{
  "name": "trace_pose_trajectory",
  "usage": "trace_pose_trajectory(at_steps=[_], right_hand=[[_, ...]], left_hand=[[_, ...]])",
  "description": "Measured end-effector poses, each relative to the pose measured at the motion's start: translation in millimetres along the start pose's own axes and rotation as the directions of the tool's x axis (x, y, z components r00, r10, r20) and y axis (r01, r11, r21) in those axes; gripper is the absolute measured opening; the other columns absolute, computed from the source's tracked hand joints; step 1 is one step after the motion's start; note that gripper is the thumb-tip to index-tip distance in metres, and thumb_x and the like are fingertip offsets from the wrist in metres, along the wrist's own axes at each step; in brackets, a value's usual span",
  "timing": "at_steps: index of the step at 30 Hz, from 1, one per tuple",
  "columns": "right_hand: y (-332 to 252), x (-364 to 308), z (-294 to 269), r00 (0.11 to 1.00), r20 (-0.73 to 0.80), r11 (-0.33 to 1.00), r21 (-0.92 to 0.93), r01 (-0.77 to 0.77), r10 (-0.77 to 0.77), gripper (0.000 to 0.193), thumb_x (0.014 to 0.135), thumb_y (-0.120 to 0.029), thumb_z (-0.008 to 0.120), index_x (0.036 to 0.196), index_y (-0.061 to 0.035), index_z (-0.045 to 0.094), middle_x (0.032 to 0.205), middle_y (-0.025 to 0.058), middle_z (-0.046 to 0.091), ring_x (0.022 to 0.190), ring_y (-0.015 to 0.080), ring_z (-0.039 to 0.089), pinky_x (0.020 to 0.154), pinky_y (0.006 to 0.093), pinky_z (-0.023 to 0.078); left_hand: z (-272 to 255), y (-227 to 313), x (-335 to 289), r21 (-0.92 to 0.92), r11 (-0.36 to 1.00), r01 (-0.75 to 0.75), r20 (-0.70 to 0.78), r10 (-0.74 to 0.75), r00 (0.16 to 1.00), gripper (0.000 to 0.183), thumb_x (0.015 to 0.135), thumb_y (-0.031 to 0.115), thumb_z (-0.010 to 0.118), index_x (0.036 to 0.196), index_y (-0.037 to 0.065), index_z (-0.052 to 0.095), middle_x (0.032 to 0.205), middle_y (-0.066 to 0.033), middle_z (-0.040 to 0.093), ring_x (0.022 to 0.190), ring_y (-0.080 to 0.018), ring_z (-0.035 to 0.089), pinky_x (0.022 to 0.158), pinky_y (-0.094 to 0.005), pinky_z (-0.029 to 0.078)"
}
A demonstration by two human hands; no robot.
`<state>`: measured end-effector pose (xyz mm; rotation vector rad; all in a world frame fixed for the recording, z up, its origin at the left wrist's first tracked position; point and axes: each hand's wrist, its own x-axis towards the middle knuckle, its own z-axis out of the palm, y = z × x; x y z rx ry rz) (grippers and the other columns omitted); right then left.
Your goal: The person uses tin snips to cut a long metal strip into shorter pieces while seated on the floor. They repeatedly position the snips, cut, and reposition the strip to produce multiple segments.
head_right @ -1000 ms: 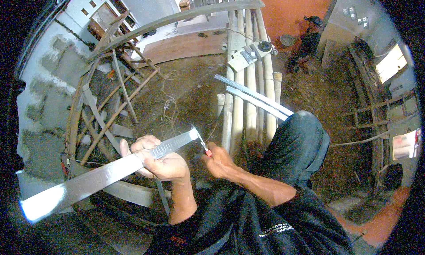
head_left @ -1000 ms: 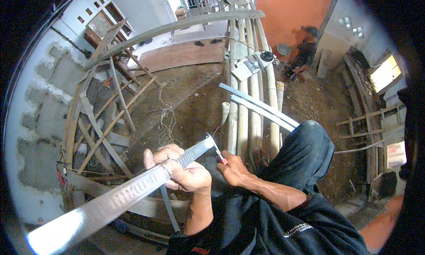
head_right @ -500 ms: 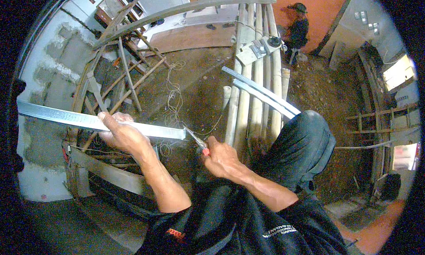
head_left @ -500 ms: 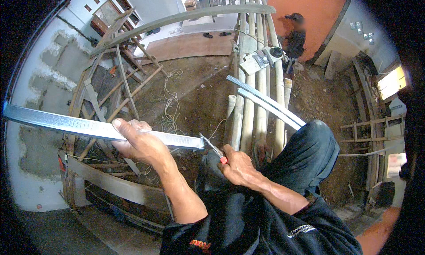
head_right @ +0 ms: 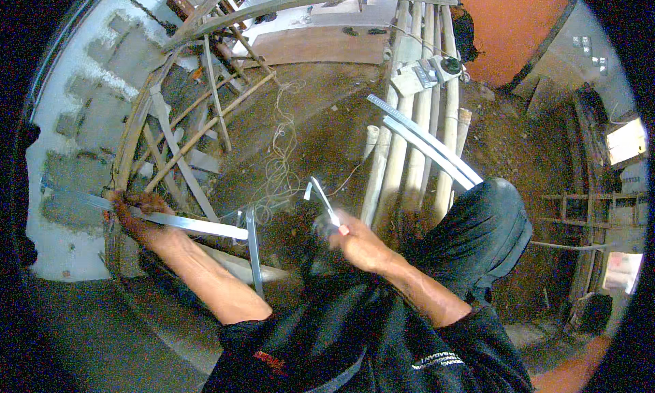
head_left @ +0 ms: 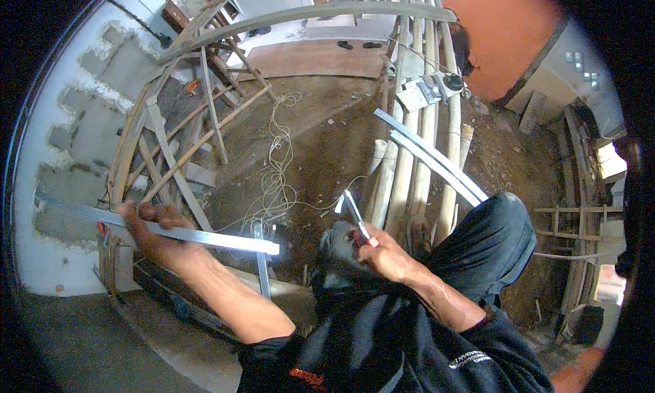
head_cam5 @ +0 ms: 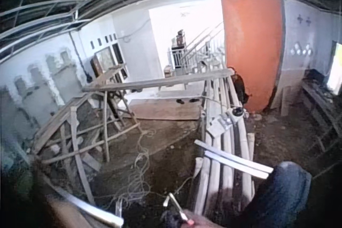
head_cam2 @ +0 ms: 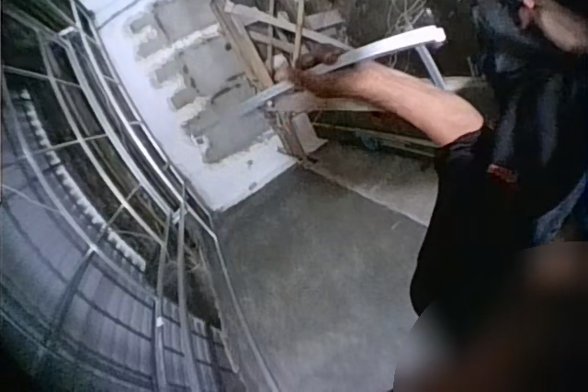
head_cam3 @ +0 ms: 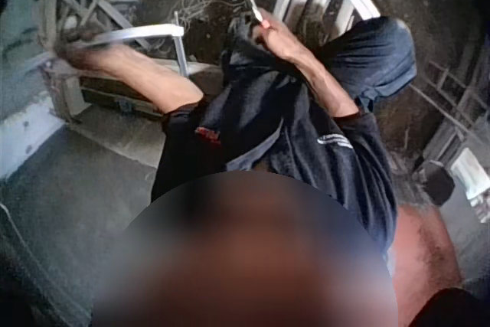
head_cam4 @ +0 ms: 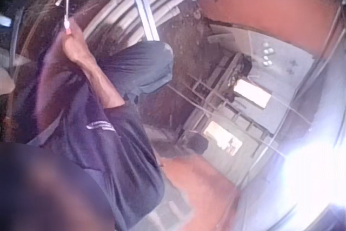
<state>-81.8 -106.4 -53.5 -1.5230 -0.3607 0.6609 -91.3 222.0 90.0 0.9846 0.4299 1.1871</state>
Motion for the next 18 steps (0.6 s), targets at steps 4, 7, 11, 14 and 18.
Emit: trace_pose_trajectory(at_steps=[4,7,11,14,18], right_hand=[[-11,-17,10,0.883,0.284,0.888,0.162,-0.429,0.374,0.046,0.082,-0.004,0.05,0.128,-0.0048,0.053,0.073,0.0006,0.052,0.052,0.0115,0.052,0.047,0.0261,0.046],[-22,-24,3,0.853,0.286,0.804,0.301,-0.513,0.437,0.035,0.088,-0.004,0.055,0.123,-0.0019,0.055,0.067,0.0044,0.055,0.042,0.0149,0.051,0.045,0.027,0.05],[-35,-19,-14,0.918,0.038,0.589,0.756,-0.284,0.394,0.035,0.097,-0.024,0.056,0.118,0.0037,0.057,0.069,0.0181,0.066,0.04,0.0214,0.059,0.034,0.0278,0.047],[-45,-4,-44,0.947,-0.182,0.83,0.544,-0.126,0.263,0.051,0.097,-0.043,0.053,0.12,0.0023,0.06,0.075,0.0204,0.069,0.041,0.022,0.06,0.031,0.0268,0.044],[-57,9,-61,0.93,-0.319,0.834,0.551,0.027,0.181,0.052,0.097,-0.04,0.054,0.118,0.0061,0.063,0.074,0.0166,0.068,0.064,0.0217,0.064,0.065,0.0334,0.051]], left_hand=[[-4,-27,-15,-0.215,0.973,0.079,0.34,-0.001,0.94,0.017,0.087,0.018,0.064,0.097,0.008,0.055,0.068,-0.0007,0.05,0.054,-0.0104,0.047,0.043,-0.0233,0.035],[-3,-49,-39,-0.148,0.952,0.267,0.417,-0.185,0.89,0.024,0.081,0.015,0.064,0.101,0.006,0.053,0.066,-0.0011,0.048,0.05,-0.0106,0.045,0.042,-0.0232,0.035],[5,-78,-97,0.124,0.895,0.429,0.462,-0.435,0.773,0.019,0.082,0.012,0.063,0.098,0.004,0.055,0.058,0.0,0.044,0.041,-0.0095,0.038,0.036,-0.0237,0.032],[20,-89,-150,0.573,0.751,0.329,0.4,-0.606,0.687,0.02,0.09,0.022,0.07,0.093,0.003,0.065,0.059,0.0024,0.05,0.044,-0.0069,0.042,0.04,-0.0234,0.035],[43,-93,-194,0.683,0.708,0.179,0.586,-0.678,0.443,0.033,0.091,0.03,0.072,0.103,-0.001,0.071,0.075,-0.0051,0.069,0.053,-0.0079,0.053,0.048,-0.0246,0.04]])
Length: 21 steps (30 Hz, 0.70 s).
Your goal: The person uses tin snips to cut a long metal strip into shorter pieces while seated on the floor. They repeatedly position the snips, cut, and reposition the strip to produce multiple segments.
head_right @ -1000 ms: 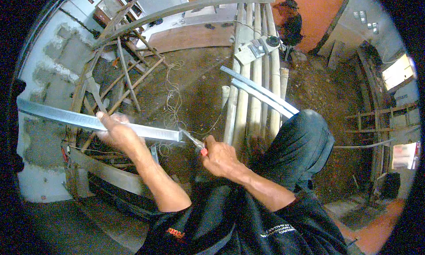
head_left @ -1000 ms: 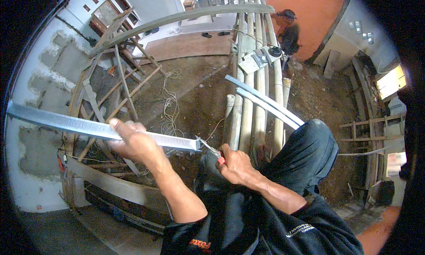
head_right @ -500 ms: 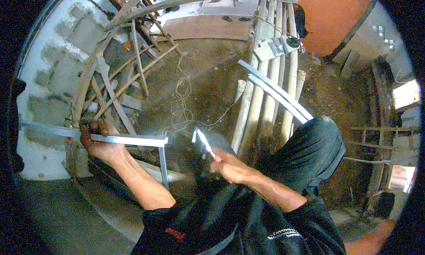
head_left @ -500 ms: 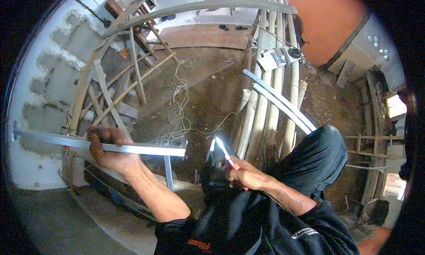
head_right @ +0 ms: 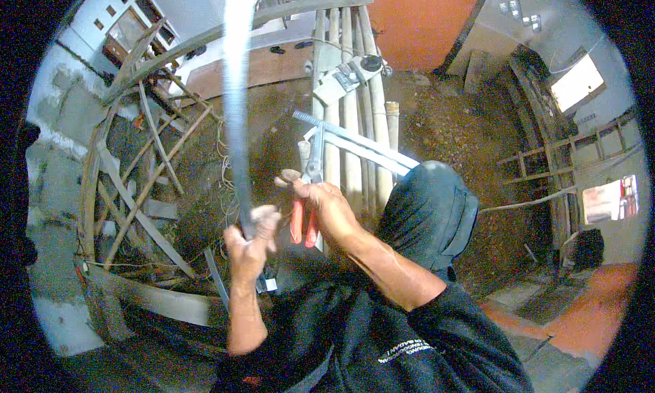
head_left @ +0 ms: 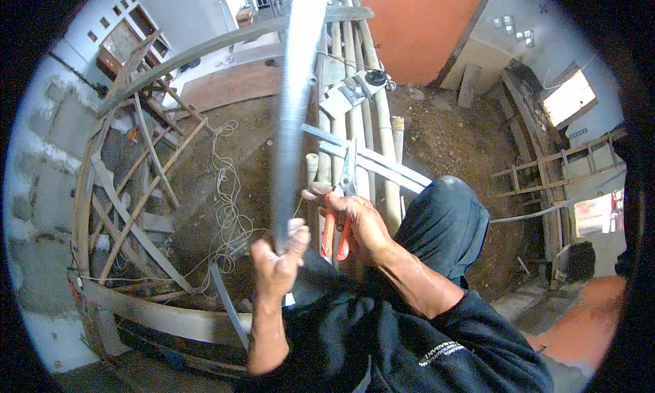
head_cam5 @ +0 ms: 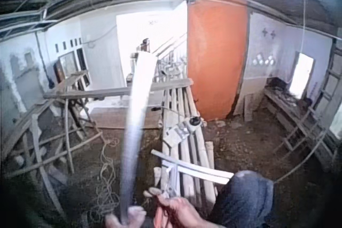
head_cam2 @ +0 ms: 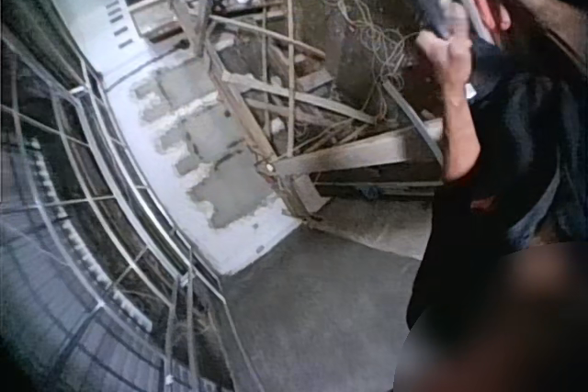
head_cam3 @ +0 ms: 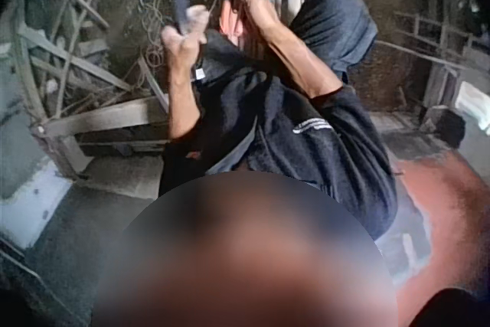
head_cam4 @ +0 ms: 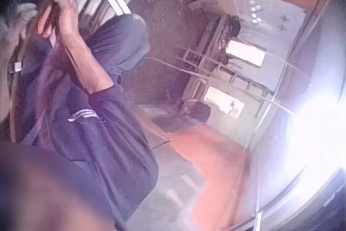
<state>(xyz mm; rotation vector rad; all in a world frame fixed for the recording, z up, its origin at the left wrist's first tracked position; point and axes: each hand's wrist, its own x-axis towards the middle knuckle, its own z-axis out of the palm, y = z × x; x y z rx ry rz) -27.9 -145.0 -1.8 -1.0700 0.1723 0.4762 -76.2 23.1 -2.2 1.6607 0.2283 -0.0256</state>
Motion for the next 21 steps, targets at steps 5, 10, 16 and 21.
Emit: trace_pose_trajectory(at_steps=[5,10,16,21], right_hand=[[4,11,10,0.993,0.017,0.991,-0.071,0.114,-0.114,0.056,0.099,-0.043,0.049,0.07,0.0029,0.064,0.058,0.0135,0.061,0.041,0.0225,0.057,0.041,0.0326,0.047],[0,6,12,0.984,0.076,0.975,-0.144,0.169,-0.159,0.053,0.1,-0.043,0.053,0.072,0.0002,0.063,0.057,0.0091,0.061,0.041,0.0184,0.057,0.041,0.0289,0.044],[-23,3,14,0.998,-0.039,0.959,-0.281,0.031,-0.043,0.039,0.102,-0.038,0.054,0.083,-0.0043,0.055,0.052,0.0035,0.052,0.035,0.0141,0.05,0.036,0.0285,0.041],[-27,0,4,0.987,0.158,0.998,-0.055,0.041,-0.032,0.032,0.098,-0.035,0.06,0.097,-0.0028,0.057,0.067,0.0028,0.059,0.032,0.0119,0.047,0.033,0.0261,0.043]], left_hand=[[13,7,6,0.028,0.986,-0.163,0.243,0.151,0.958,0.026,0.092,0.023,0.072,0.097,-0.002,0.068,0.078,-0.0069,0.069,0.069,-0.0133,0.062,0.062,-0.0312,0.051],[12,2,15,0.069,0.977,-0.2,0.131,0.19,0.973,0.025,0.094,0.021,0.069,0.099,-0.003,0.068,0.084,-0.011,0.07,0.074,-0.0156,0.064,0.066,-0.0331,0.052],[7,5,15,0.131,0.951,-0.28,0.034,0.278,0.96,0.029,0.093,0.025,0.069,0.101,-0.003,0.07,0.08,-0.008,0.068,0.07,-0.013,0.061,0.062,-0.0318,0.049],[-25,15,17,0.096,0.977,-0.19,0.06,0.185,0.981,0.029,0.092,0.023,0.071,0.103,-0.004,0.071,0.074,0.0006,0.064,0.063,-0.0074,0.053,0.055,-0.0269,0.042]])
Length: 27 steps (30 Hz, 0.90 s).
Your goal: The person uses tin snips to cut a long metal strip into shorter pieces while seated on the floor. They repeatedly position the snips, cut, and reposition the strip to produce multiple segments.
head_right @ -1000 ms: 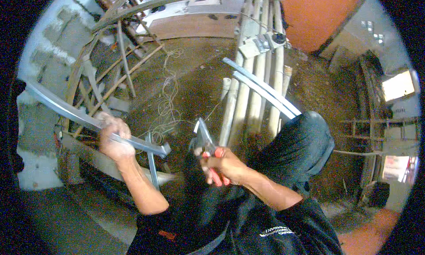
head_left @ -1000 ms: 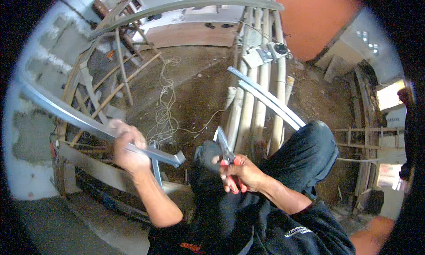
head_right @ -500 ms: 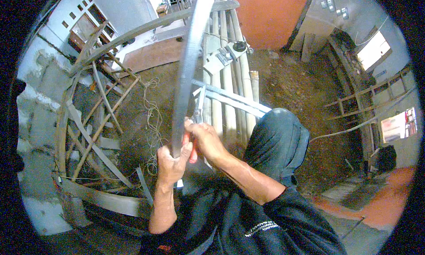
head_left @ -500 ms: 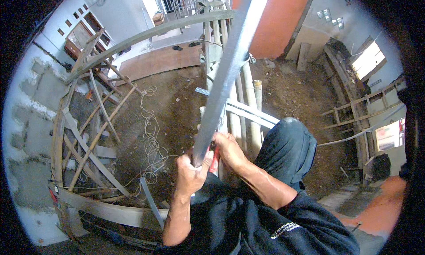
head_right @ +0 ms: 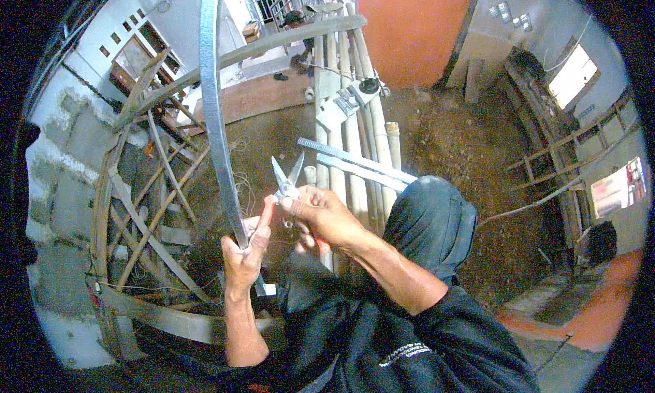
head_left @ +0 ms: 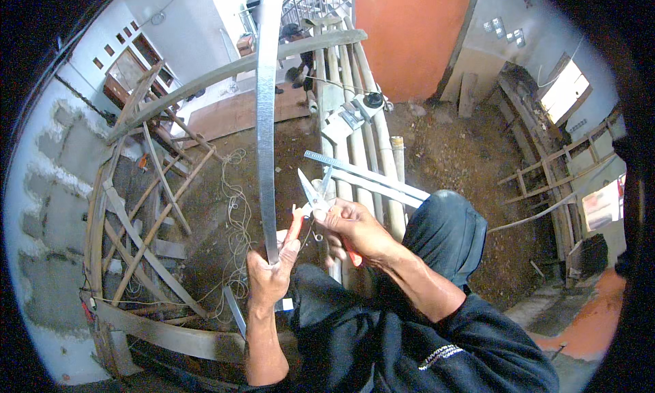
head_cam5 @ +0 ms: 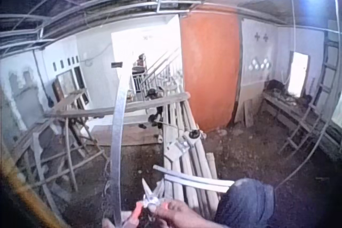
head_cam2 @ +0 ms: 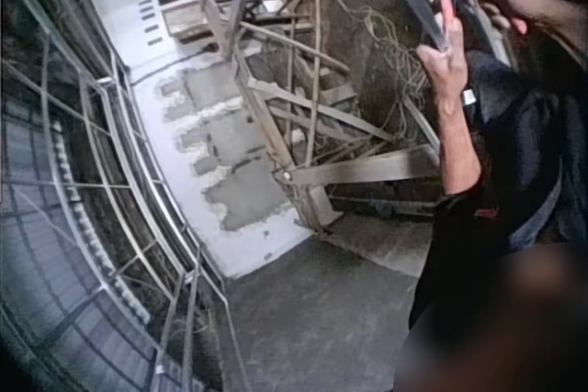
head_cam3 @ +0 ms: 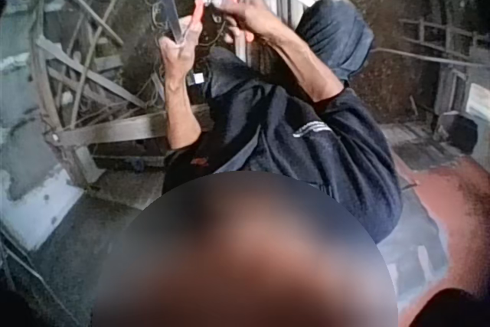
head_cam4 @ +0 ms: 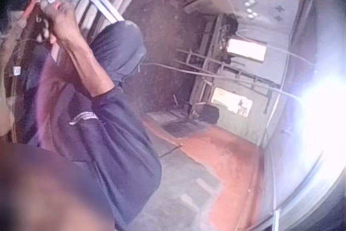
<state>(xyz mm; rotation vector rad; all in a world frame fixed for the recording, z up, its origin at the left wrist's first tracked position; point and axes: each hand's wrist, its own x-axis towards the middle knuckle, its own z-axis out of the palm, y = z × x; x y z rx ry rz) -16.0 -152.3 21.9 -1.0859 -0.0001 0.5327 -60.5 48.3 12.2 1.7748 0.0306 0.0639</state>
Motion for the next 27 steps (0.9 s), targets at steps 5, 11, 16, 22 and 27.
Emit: trace_pose_trajectory(at_steps=[5,11,16,22,27], right_hand=[[18,5,5,0.987,0.155,0.996,0.089,0.031,-0.045,0.04,0.089,-0.025,0.069,0.118,0.0003,0.057,0.098,0.0067,0.067,0.052,0.0096,0.057,0.036,0.0201,0.042],[18,2,25,0.978,0.03,0.905,0.386,0.181,-0.208,0.043,0.08,-0.019,0.071,0.116,-0.0012,0.057,0.108,0.0137,0.067,0.089,0.0223,0.066,0.074,0.0325,0.057],[-10,-25,-1,0.992,0.089,0.957,0.281,0.064,-0.092,0.024,0.084,-0.019,0.064,0.101,-0.0043,0.055,0.088,0.0126,0.064,0.082,0.0259,0.067,0.076,0.0425,0.055],[71,-36,2,0.923,-0.111,0.634,-0.697,-0.336,0.367,0.046,0.08,-0.016,0.064,0.122,-0.0001,0.053,0.109,0.0185,0.063,0.105,0.0319,0.06,0.093,0.0406,0.046],[89,-33,5,0.946,-0.079,0.559,-0.79,-0.252,0.315,0.054,0.083,-0.024,0.06,0.128,0.0017,0.045,0.114,0.0288,0.061,0.113,0.0437,0.058,0.094,0.0472,0.044]], left_hand=[[13,-3,-4,-0.014,1.0,-0.012,0.008,0.012,1.0,0.033,0.096,0.025,0.066,0.121,0.003,0.069,0.084,-0.0005,0.067,0.07,-0.0091,0.056,0.062,-0.028,0.046],[23,-8,6,-0.217,0.975,0.051,-0.218,-0.1,0.971,0.034,0.096,0.036,0.063,0.101,0.003,0.066,0.065,0.0022,0.057,0.045,-0.0064,0.047,0.042,-0.0229,0.036],[-35,14,14,-0.381,0.794,-0.474,-0.689,0.099,0.718,0.04,0.101,0.04,0.052,0.107,0.0,0.052,0.064,-0.0005,0.043,0.045,-0.0078,0.039,0.039,-0.0217,0.035],[-24,28,9,-0.213,0.68,-0.702,-0.645,0.441,0.623,0.03,0.101,0.035,0.051,0.088,0.009,0.041,0.066,-0.0052,0.044,0.042,-0.0101,0.036,0.038,-0.0224,0.035],[-1,32,1,-0.246,0.673,-0.698,-0.631,0.435,0.642,0.03,0.099,0.034,0.054,0.088,0.009,0.041,0.064,-0.0048,0.043,0.042,-0.0102,0.037,0.038,-0.0227,0.035]])
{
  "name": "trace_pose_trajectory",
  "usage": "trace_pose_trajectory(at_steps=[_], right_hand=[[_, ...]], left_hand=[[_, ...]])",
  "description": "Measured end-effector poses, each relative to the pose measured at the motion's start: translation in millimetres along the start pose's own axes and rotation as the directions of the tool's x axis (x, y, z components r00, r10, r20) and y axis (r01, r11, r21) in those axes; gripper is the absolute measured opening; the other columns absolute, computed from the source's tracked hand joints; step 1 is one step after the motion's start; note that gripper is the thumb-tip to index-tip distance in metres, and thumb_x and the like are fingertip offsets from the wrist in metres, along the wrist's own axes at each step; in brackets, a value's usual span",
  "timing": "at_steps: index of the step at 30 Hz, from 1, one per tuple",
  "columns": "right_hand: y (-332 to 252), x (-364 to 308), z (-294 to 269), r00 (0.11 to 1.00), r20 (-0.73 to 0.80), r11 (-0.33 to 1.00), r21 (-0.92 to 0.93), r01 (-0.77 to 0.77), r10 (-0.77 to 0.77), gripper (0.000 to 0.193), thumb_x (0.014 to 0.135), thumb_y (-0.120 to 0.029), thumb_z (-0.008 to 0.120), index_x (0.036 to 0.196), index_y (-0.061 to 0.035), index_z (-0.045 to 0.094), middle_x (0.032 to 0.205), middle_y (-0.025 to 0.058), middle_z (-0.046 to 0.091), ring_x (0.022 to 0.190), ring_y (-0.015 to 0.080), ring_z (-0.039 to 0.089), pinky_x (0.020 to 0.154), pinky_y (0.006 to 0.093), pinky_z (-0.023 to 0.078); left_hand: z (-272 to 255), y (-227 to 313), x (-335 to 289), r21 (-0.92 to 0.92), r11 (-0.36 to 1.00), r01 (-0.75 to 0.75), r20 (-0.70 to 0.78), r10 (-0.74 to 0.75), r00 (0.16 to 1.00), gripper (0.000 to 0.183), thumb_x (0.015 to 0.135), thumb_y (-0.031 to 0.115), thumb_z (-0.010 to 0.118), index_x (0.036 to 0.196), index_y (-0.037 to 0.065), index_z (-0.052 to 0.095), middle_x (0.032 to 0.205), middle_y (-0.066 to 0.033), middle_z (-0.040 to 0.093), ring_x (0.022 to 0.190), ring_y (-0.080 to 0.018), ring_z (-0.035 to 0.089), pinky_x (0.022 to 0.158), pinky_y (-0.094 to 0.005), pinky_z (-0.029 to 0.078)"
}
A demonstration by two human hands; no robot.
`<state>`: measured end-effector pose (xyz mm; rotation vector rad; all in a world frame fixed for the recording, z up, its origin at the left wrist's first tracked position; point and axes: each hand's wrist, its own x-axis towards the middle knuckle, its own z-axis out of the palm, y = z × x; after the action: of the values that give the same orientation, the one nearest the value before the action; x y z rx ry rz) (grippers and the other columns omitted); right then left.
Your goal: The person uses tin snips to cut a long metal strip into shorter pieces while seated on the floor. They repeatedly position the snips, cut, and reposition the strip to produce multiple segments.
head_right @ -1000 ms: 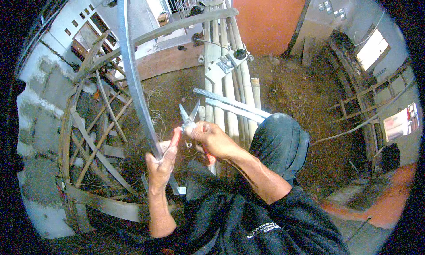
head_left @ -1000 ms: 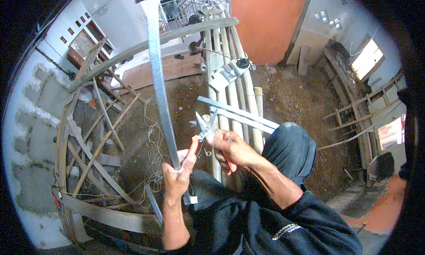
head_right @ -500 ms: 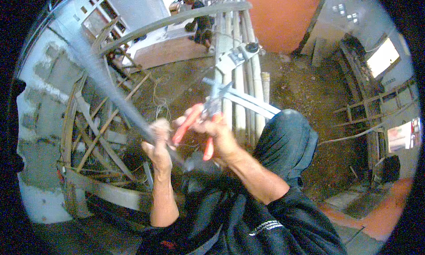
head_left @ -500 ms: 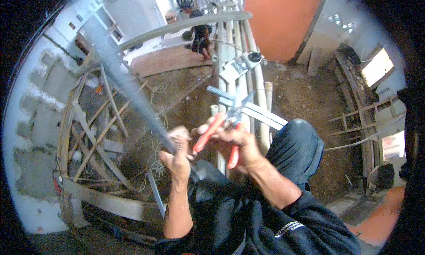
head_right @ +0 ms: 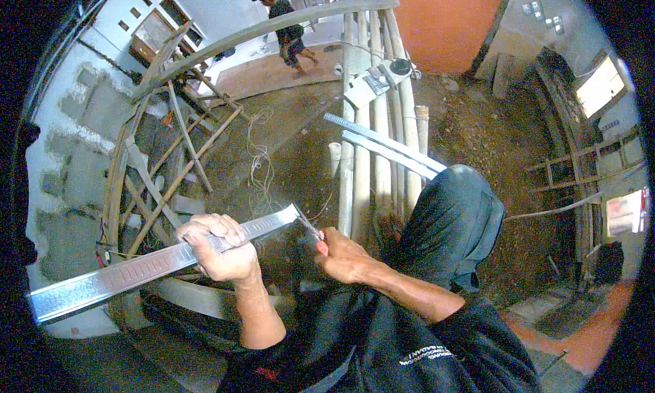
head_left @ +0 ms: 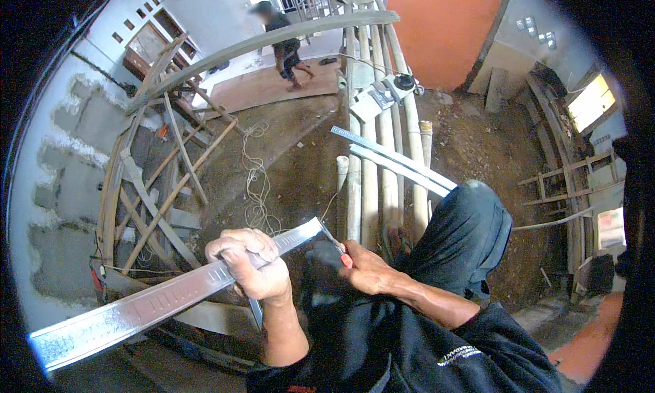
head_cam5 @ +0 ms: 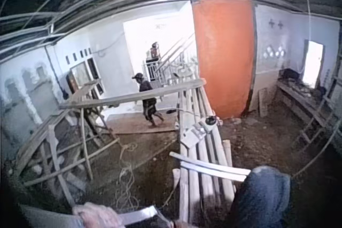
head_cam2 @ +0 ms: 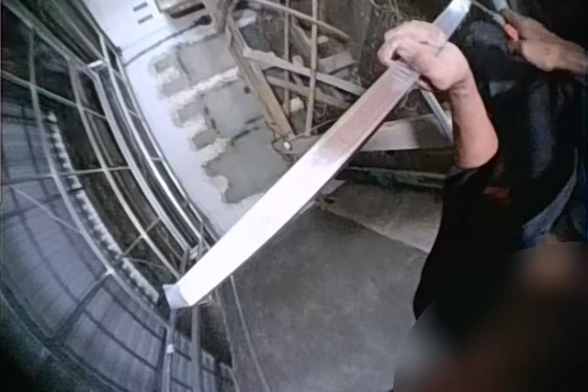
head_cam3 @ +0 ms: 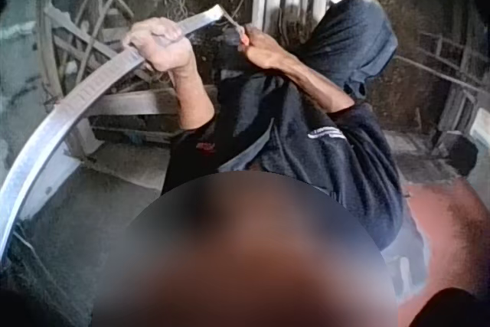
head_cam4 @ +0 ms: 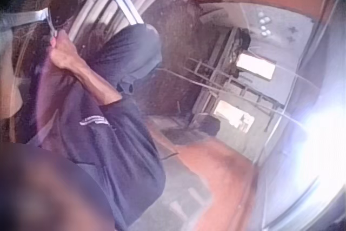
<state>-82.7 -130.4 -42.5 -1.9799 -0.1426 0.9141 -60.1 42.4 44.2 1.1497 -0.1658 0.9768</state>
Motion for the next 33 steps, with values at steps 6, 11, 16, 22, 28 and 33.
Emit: trace_pose_trajectory(at_steps=[6,11,16,22,28,33], right_hand=[[-8,-1,-3,0.999,-0.047,1.0,-0.025,0.013,-0.015,0.049,0.086,-0.028,0.06,0.123,0.0016,0.047,0.111,0.0283,0.061,0.11,0.0436,0.059,0.093,0.0486,0.046],[-1,0,-3,0.998,-0.057,1.0,-0.021,0.023,-0.025,0.048,0.087,-0.03,0.06,0.121,0.0013,0.047,0.107,0.0277,0.062,0.106,0.0443,0.06,0.092,0.0496,0.046],[-7,-4,-10,1.0,0.021,0.998,-0.06,-0.007,0.009,0.046,0.088,-0.032,0.057,0.119,0.0017,0.046,0.105,0.0297,0.063,0.101,0.0478,0.06,0.089,0.0515,0.046],[-8,-9,-9,1.0,-0.003,0.999,-0.024,0.03,-0.03,0.042,0.084,-0.026,0.059,0.112,0.0037,0.049,0.101,0.031,0.062,0.098,0.0458,0.061,0.084,0.0501,0.045],[3,-6,-3,0.995,-0.041,0.995,0.009,0.095,-0.094,0.034,0.085,-0.028,0.058,0.096,0.0037,0.052,0.085,0.0304,0.06,0.085,0.0474,0.059,0.077,0.0507,0.045],[24,2,11,0.993,-0.035,0.982,0.149,0.118,-0.114,0.027,0.079,-0.02,0.065,0.091,0.003,0.055,0.08,0.0187,0.06,0.074,0.0283,0.056,0.071,0.0448,0.045]], left_hand=[[7,1,-12,-0.029,0.998,0.048,-0.017,-0.049,0.999,0.029,0.099,0.033,0.055,0.09,0.009,0.042,0.064,-0.0053,0.046,0.042,-0.0109,0.039,0.04,-0.024,0.037],[10,3,-16,-0.004,0.999,0.037,0.039,-0.037,0.999,0.028,0.098,0.032,0.056,0.091,0.008,0.043,0.065,-0.0062,0.047,0.045,-0.012,0.041,0.043,-0.0257,0.038],[9,9,-15,-0.025,0.998,0.059,0.045,-0.058,0.997,0.029,0.097,0.033,0.058,0.092,0.008,0.043,0.067,-0.0064,0.047,0.047,-0.0119,0.041,0.044,-0.0259,0.038],[7,14,-12,-0.09,0.993,0.077,0.051,-0.073,0.996,0.028,0.097,0.031,0.059,0.093,0.007,0.044,0.069,-0.0067,0.047,0.048,-0.0116,0.039,0.045,-0.0256,0.037],[3,19,-10,-0.119,0.991,0.063,0.052,-0.057,0.997,0.029,0.097,0.03,0.059,0.094,0.007,0.043,0.07,-0.0066,0.047,0.048,-0.0116,0.04,0.044,-0.0255,0.037],[-9,23,-1,-0.13,0.99,0.049,-0.003,-0.05,0.999,0.03,0.097,0.033,0.059,0.092,0.008,0.043,0.067,-0.0059,0.046,0.045,-0.0121,0.04,0.04,-0.0265,0.037]])
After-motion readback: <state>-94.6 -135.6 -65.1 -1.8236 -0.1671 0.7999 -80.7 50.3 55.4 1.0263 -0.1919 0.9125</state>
